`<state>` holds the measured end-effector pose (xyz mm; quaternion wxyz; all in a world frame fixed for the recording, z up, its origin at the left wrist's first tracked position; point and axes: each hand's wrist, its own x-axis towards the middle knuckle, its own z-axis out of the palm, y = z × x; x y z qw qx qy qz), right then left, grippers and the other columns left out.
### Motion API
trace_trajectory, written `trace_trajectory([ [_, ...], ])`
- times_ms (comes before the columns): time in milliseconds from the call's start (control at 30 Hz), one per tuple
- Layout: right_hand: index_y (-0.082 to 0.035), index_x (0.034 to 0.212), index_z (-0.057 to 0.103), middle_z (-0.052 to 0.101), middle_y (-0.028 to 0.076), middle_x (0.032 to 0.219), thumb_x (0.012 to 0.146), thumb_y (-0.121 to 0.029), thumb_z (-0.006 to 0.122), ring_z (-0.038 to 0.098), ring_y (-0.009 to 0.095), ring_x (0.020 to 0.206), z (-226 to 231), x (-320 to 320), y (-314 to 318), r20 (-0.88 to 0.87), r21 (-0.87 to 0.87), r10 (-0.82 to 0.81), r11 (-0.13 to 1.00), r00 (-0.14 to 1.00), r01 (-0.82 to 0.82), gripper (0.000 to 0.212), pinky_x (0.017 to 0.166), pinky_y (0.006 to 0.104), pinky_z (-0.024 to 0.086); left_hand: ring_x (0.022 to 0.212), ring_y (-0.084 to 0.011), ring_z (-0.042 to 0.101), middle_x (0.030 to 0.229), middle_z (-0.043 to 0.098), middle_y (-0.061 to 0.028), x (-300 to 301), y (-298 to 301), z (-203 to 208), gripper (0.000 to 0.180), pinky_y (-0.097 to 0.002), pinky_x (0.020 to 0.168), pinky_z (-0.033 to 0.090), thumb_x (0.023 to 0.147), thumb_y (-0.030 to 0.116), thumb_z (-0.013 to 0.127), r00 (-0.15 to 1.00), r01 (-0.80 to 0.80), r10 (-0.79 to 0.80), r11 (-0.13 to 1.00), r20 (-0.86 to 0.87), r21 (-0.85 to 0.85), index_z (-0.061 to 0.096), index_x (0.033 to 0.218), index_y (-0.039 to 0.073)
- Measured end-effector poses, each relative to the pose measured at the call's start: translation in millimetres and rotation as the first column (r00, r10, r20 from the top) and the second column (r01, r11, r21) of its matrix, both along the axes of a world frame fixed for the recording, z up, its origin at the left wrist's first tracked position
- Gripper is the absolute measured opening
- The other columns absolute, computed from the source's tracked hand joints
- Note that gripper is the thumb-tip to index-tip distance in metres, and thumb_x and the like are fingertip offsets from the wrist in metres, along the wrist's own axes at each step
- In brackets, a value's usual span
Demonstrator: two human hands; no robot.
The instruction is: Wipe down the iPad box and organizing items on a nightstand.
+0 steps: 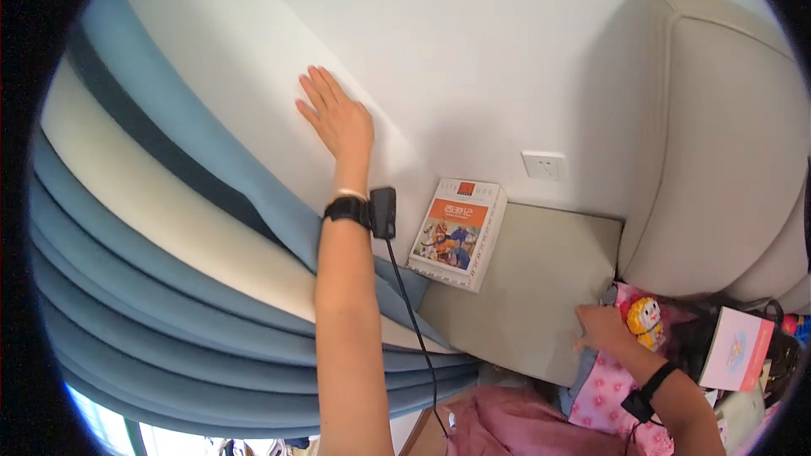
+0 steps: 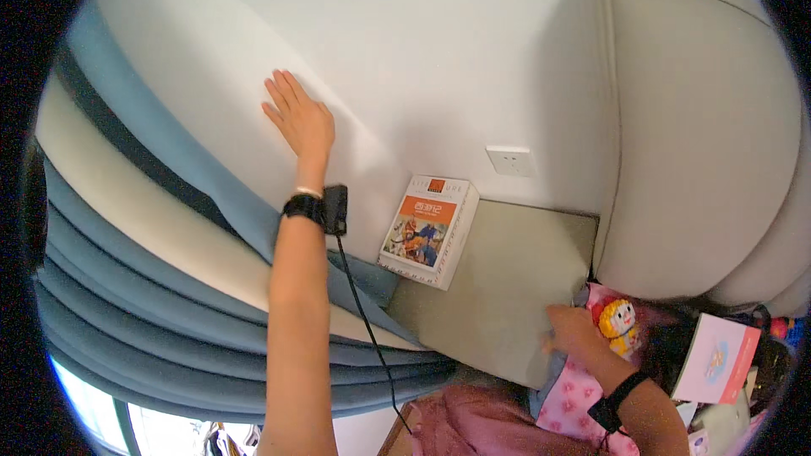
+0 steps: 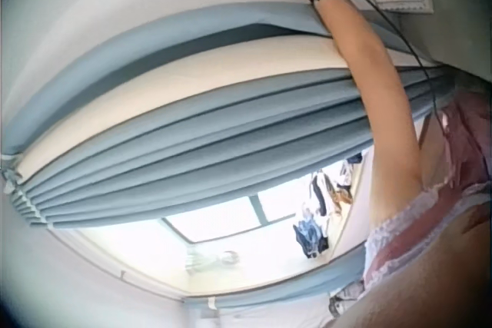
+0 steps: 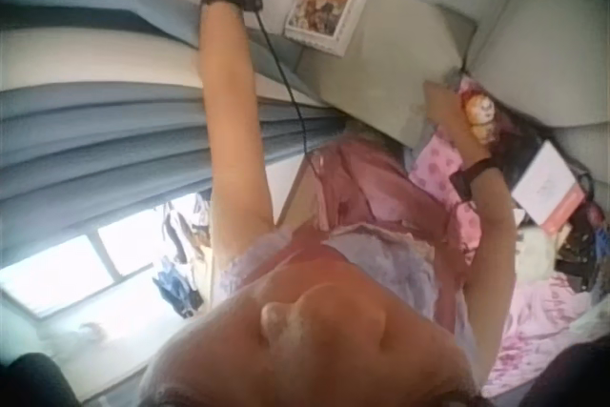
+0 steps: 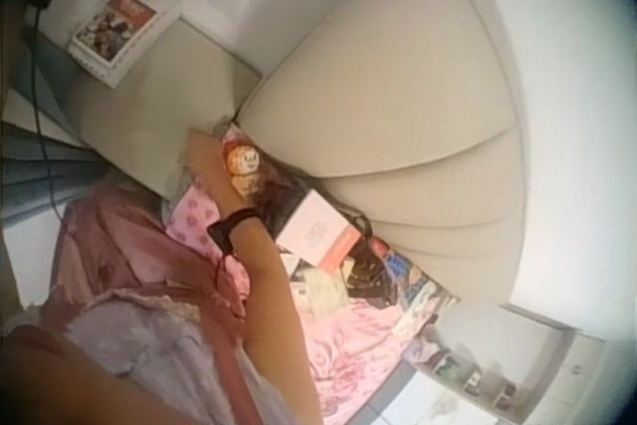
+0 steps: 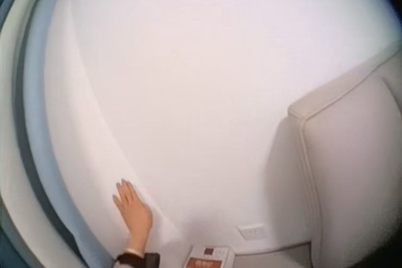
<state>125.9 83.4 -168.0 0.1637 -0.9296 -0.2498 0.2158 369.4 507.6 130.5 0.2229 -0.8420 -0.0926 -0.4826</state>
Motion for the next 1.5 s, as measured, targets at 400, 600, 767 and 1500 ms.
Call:
trace_trajectory([
  [400,-0.006,0.098,0.056,0.066,0.017,0.1,0.058,-0.044,0.089,0.066,0.039,0.096,11.8,8.5,10.0,-0.077,-0.001,-0.049,0.999,0.996,0.049,0.064,0.08,0.0496,0.051,0.152,-0.0346,0.02,0.16,0.026,-0.0279,19.1,14.8,-170.6,0.058,-0.0439,0.125,0.015,0.094,0.006,0.041,0.93,0.142,-0.127,0.99,-0.345,0.019,0.032,0.147,-0.017],
  [600,-0.007,0.091,0.054,0.065,0.015,0.094,0.056,-0.044,0.09,0.065,0.037,0.096,20.7,5.2,5.1,-0.04,0.103,-0.079,0.991,0.996,0.083,0.061,0.078,0.0487,0.048,0.153,-0.0337,0.017,0.161,0.024,-0.0261,-8.0,13.0,-232.0,0.066,-0.043,0.125,0.014,0.098,0.024,0.048,0.776,0.218,-0.242,0.97,-0.582,-0.111,0.032,0.148,-0.016],
  [767,-0.007,0.091,0.054,0.065,0.014,0.094,0.057,-0.042,0.09,0.065,0.037,0.097,13.6,2.4,4.9,-0.052,0.08,-0.075,0.994,0.996,0.079,0.06,0.077,0.0483,0.049,0.153,-0.0331,0.016,0.161,0.025,-0.0257,-8.6,-5.8,-252.9,0.07,-0.0445,0.125,0.012,0.101,0.037,0.044,0.82,0.142,-0.185,0.982,-0.541,-0.121,0.033,0.148,-0.014],
  [1500,-0.005,0.1,0.059,0.068,0.016,0.098,0.058,-0.043,0.09,0.068,0.037,0.098,13.4,6.8,5.3,-0.061,0.036,-0.048,0.998,0.997,0.05,0.064,0.082,0.0496,0.052,0.154,-0.0196,0.015,0.162,0.032,0.0022,-10.4,46.4,-174.2,0.061,-0.0518,0.126,0.003,0.101,0.042,0.048,0.611,0.225,0.212,0.878,-0.763,0.423,0.035,0.156,0.016],
])
